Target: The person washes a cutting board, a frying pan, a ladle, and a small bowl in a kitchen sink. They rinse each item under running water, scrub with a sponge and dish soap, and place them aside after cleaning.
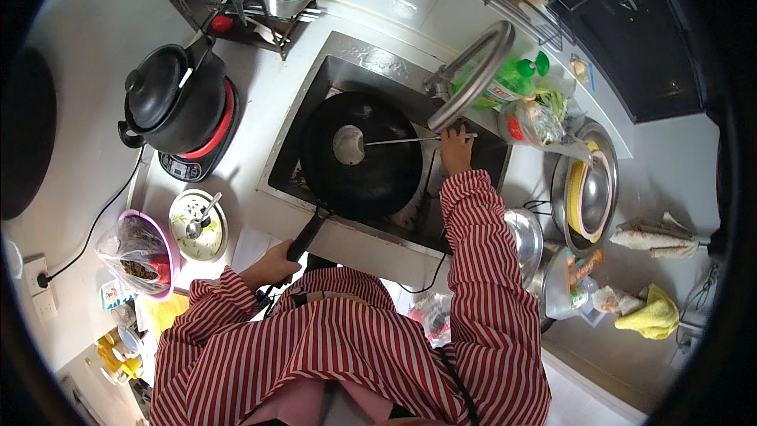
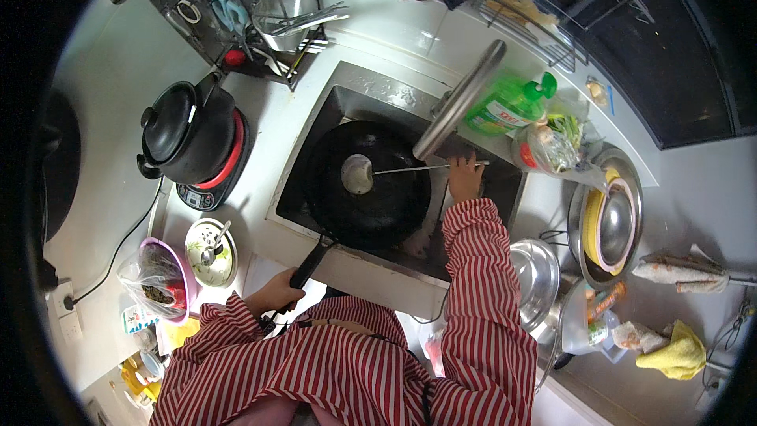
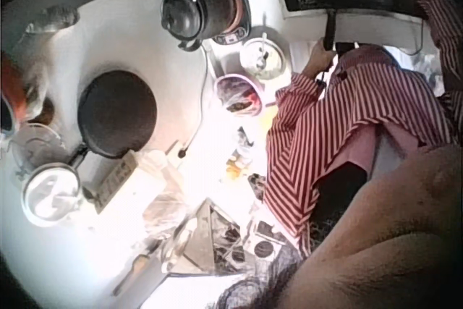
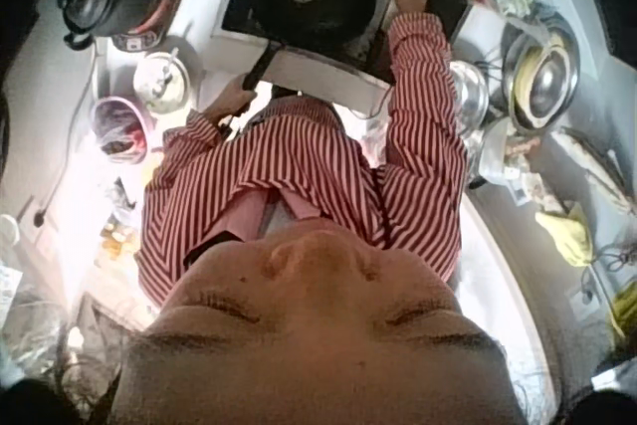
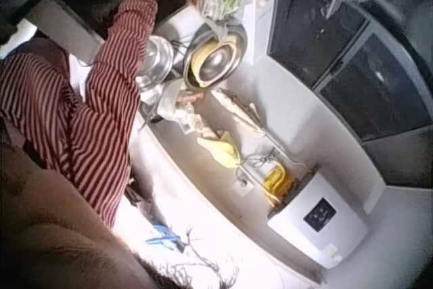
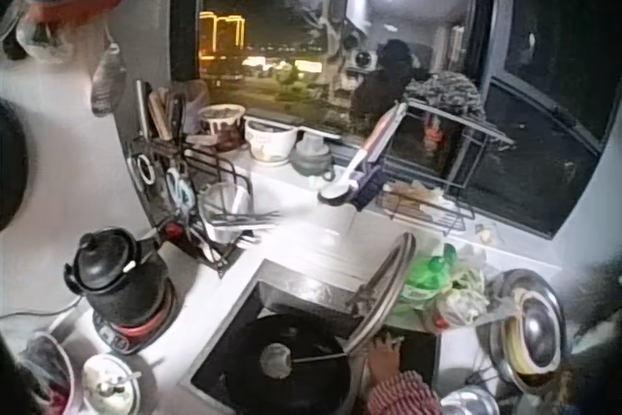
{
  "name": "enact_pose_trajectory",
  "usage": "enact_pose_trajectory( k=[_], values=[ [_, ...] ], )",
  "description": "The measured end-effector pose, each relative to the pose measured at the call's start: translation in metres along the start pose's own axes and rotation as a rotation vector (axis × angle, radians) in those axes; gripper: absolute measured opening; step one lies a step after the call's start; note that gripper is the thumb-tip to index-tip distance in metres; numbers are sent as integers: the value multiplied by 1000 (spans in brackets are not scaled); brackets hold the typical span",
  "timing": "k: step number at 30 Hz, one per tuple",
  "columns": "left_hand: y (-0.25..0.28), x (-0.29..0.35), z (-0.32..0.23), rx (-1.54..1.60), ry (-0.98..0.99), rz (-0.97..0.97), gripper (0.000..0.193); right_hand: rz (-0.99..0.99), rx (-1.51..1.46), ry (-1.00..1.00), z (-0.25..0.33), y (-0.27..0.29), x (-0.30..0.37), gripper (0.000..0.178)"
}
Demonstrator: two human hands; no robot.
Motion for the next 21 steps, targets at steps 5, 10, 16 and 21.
enact_pose_trajectory(
  k=[5,10,16,21],
  values=[
    [3,-3,9,-69,19,16,46,232,25,279,15,6,19,20],
    [3,-4,8,-65,-54,-28,48,334,-175,407,6,110,103,18],
    [-1,-2,12,33,32,-29,48,532,-131,333,24,115,168,16],
    [-6,-6,10,86,-67,-13,43,547,-508,599,120,53,201,19]
  ],
)
Point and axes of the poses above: each hand's wrist, its own x-axis away from the middle knuckle, its own y-axis out of the back of the hand, z = x × y, the point moved 8 cm from there along -x, towards the middle knuckle, and after that the axes turned 9 degrees about -y, right-handed, at the moved point
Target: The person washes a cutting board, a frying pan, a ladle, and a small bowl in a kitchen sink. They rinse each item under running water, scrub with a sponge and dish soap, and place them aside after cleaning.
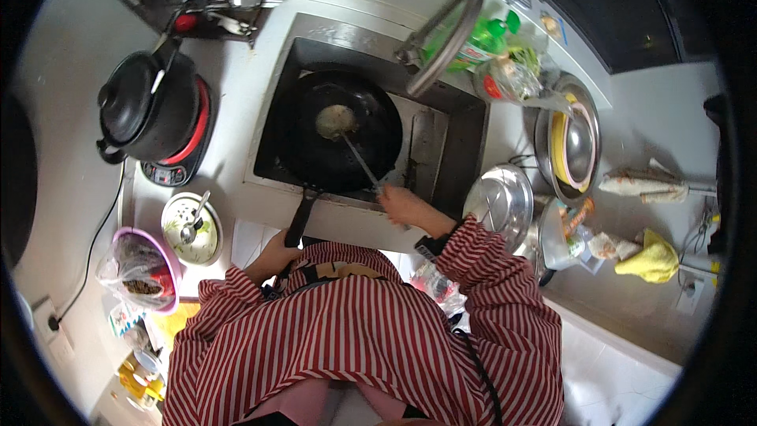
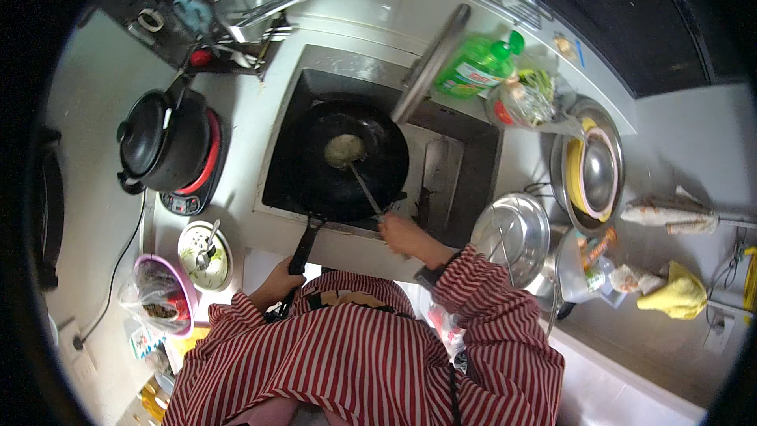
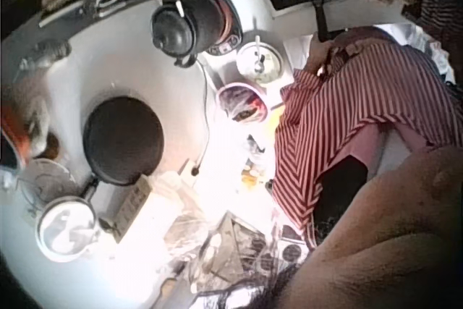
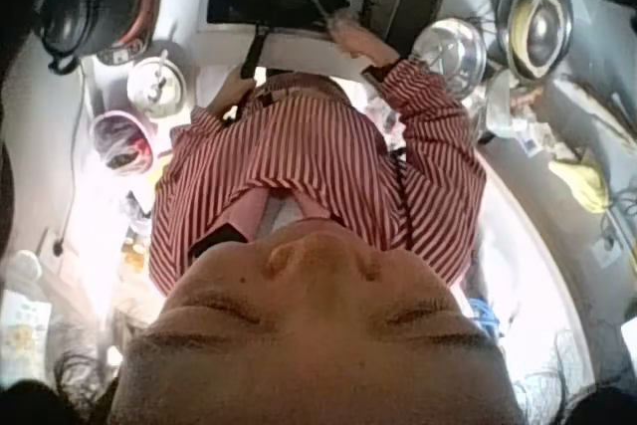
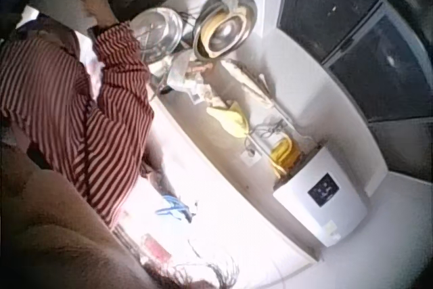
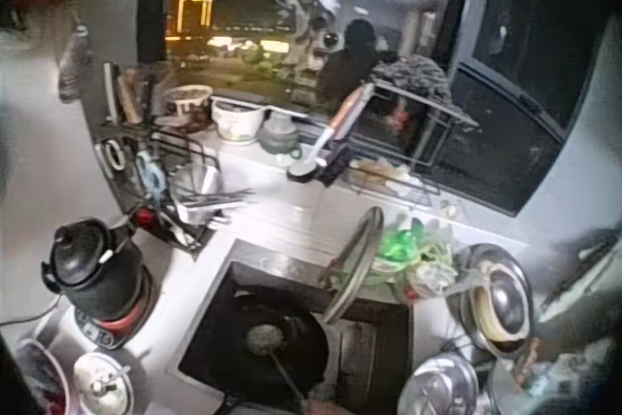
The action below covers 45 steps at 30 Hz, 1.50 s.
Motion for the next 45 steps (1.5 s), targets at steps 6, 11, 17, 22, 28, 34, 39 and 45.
enact_pose_trajectory(
  k=[6,11,17,22,28,34,39,45],
  values=[
    [-1,-3,22,19,76,-15,37,-26,-795,-816,-150,-43,-20,31],
    [-2,-3,32,75,96,-14,33,32,-238,-1005,-245,-101,-50,25],
    [-3,-4,40,109,102,-46,30,-46,-293,-1055,-334,-192,-87,32],
    [-3,-6,38,60,30,-52,22,15,-217,-967,-345,-191,-101,33],
    [-3,-4,32,62,17,-38,22,66,-293,-927,-304,-149,-93,38],
    [-4,-1,35,39,128,-49,22,82,-252,-920,-308,-156,-112,43],
    [-4,-1,36,49,114,-59,22,13,-224,-908,-284,-121,-93,47],
    [-5,-2,31,84,77,-47,25,-299,-1658,-780,-191,-13,-23,33]
  ],
)
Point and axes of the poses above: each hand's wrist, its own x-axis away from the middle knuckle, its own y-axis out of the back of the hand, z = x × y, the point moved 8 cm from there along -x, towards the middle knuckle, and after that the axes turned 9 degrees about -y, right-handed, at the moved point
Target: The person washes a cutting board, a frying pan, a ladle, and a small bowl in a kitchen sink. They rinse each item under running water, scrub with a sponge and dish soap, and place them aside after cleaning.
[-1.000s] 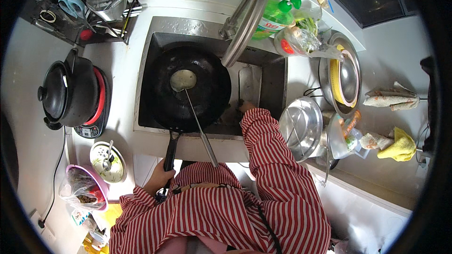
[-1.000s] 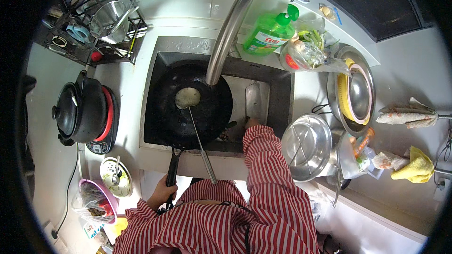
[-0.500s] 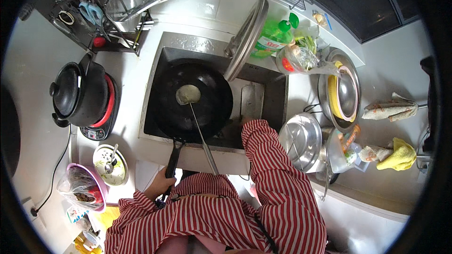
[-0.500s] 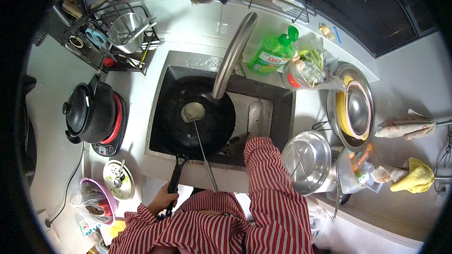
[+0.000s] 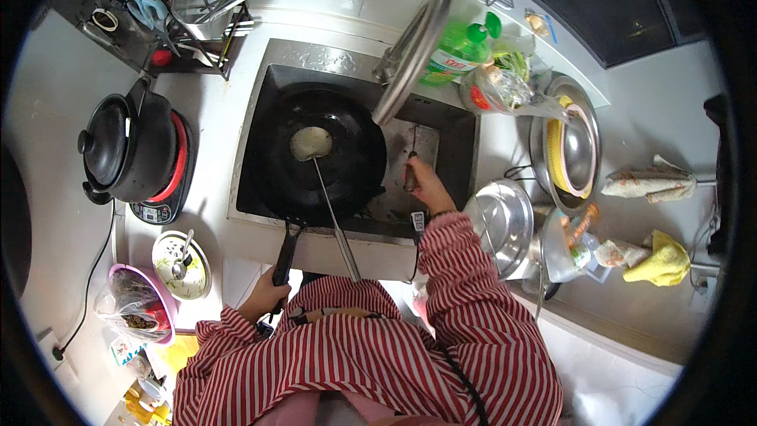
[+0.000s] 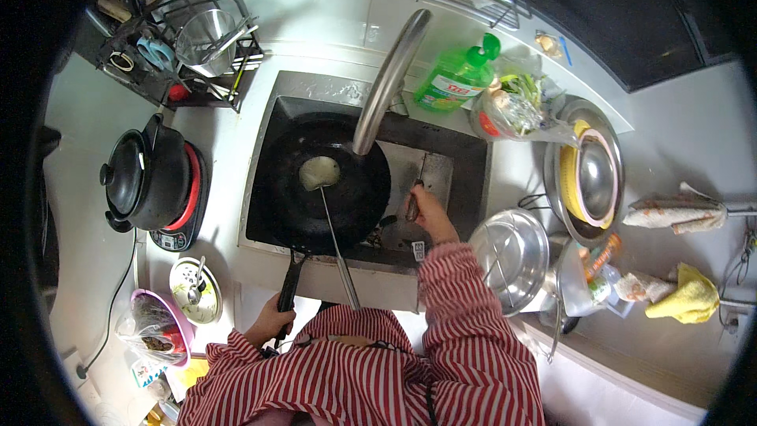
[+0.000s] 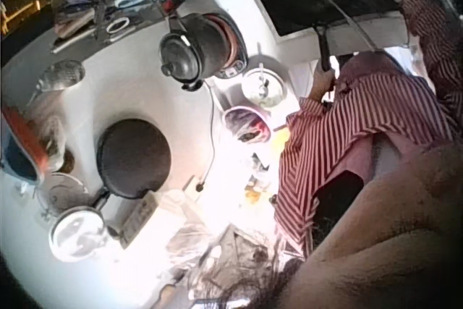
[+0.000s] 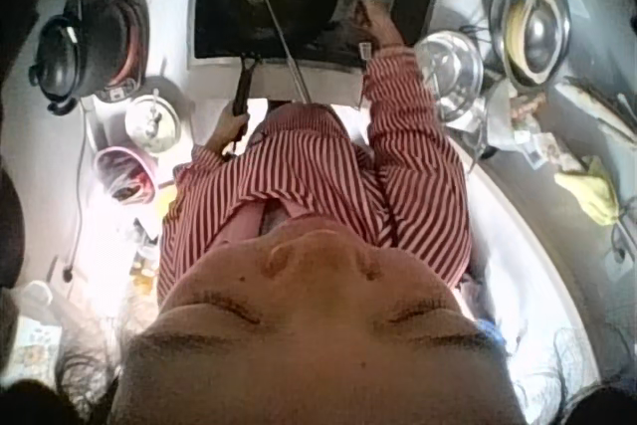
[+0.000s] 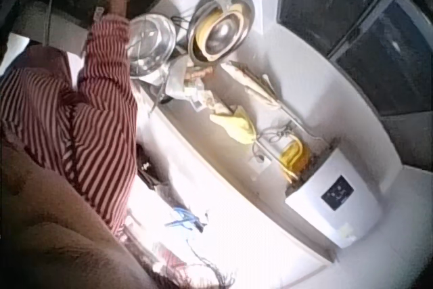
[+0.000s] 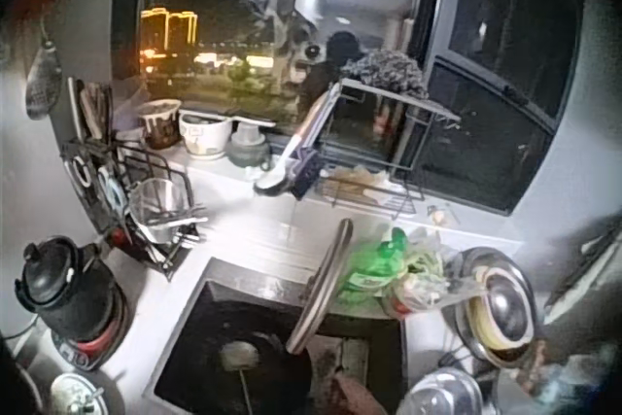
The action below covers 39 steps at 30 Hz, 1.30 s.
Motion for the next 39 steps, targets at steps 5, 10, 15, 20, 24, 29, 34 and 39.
enact_pose_trajectory(
  k=[5,10,15,20,24,29,34,39],
  values=[
    [3,-1,-6,-68,-29,-2,27,158,-264,181,17,-9,122,25],
    [1,-1,-5,4,-19,14,24,-319,279,314,-24,66,247,34],
    [1,-1,-4,2,-15,14,23,-734,593,217,-82,135,305,41],
    [-1,0,-7,15,-11,17,21,-787,870,118,-114,166,269,39],
    [-2,1,-8,-17,0,14,21,-883,964,175,-110,165,267,39],
    [-4,2,-12,15,-31,9,21,-865,731,595,-50,93,280,31],
    [-4,3,-17,-56,-49,2,21,-405,861,632,9,-22,122,24],
    [-2,1,-11,-51,-6,7,21,58,1284,634,-27,-65,-57,18]
  ],
)
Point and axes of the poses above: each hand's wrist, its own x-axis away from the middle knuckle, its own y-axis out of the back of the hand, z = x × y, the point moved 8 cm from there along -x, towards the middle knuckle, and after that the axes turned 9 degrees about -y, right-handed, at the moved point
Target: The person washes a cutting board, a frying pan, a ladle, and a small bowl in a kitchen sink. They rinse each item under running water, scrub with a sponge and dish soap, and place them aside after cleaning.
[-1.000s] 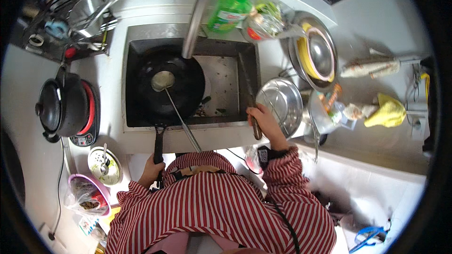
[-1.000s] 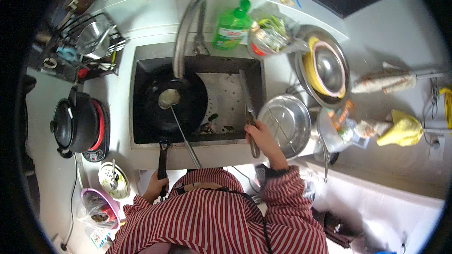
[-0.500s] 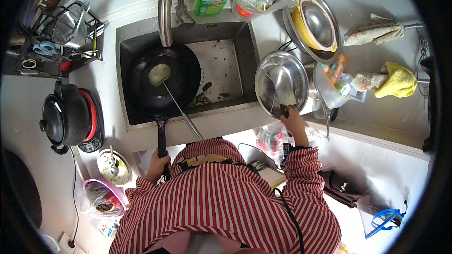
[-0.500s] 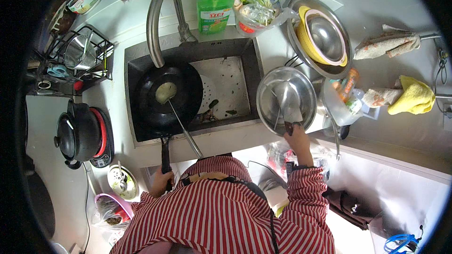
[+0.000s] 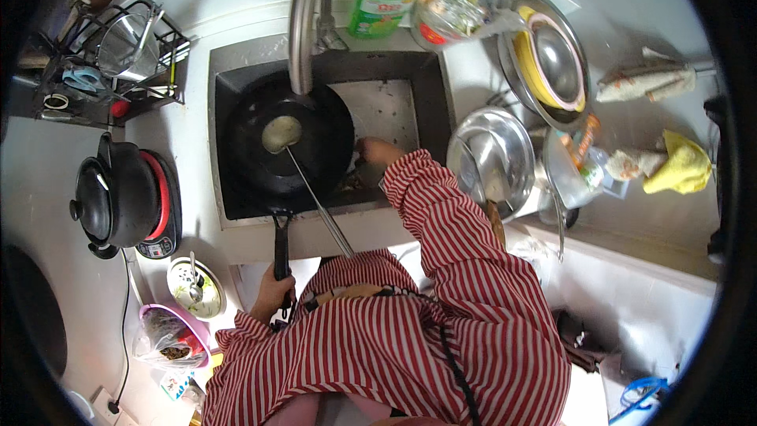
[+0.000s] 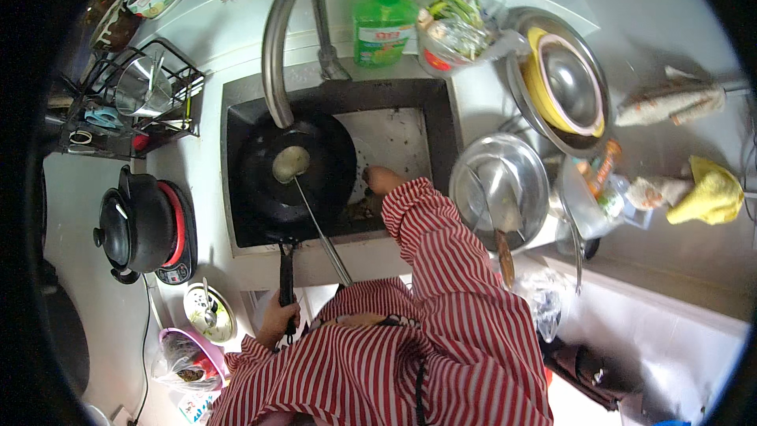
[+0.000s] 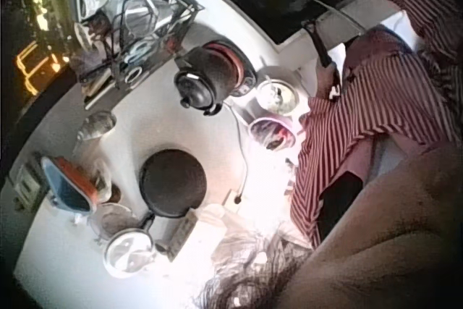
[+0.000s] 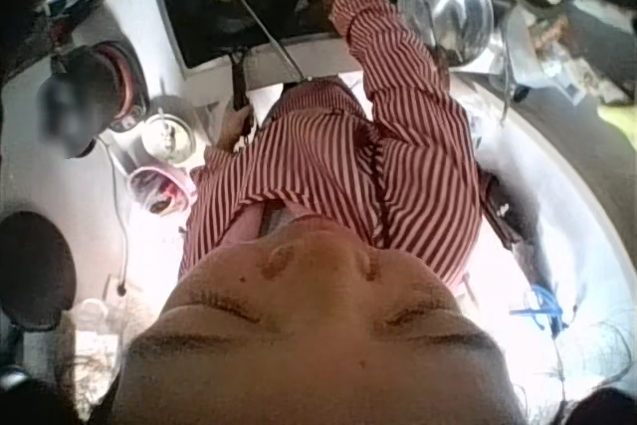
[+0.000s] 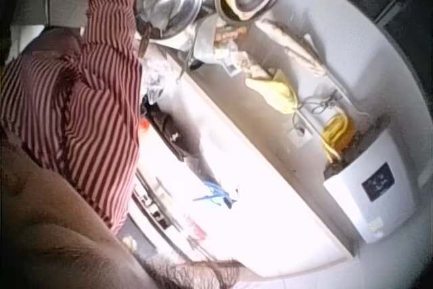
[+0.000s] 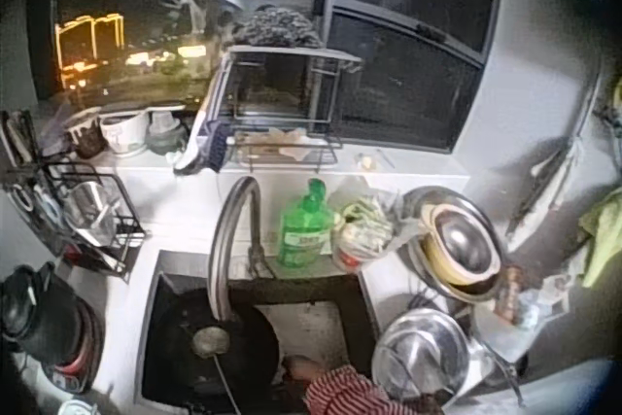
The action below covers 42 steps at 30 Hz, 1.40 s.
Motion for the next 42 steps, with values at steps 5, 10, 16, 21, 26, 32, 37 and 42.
enact_pose_trajectory(
  k=[5,10,16,21,26,32,37,42],
  values=[
    [1,-2,9,104,21,-10,20,23,-6,-202,-74,-63,-27,28],
    [0,0,4,59,59,-22,20,-132,-187,-548,-105,-26,-30,40],
    [-1,2,-2,44,96,-36,22,-16,-360,-635,-87,-18,-55,56],
    [1,1,6,58,99,-25,23,67,-576,-550,-100,-44,-79,54],
    [1,1,6,36,74,-5,21,-107,-488,-217,-106,-52,-116,47],
    [0,3,3,49,82,-19,22,86,-1098,-380,-79,-62,-121,24],
    [0,3,4,63,88,-15,23,59,-823,-348,-18,-15,-137,23],
    [0,2,2,69,67,-8,22,56,-822,-325,-5,-14,-133,21]
  ],
)
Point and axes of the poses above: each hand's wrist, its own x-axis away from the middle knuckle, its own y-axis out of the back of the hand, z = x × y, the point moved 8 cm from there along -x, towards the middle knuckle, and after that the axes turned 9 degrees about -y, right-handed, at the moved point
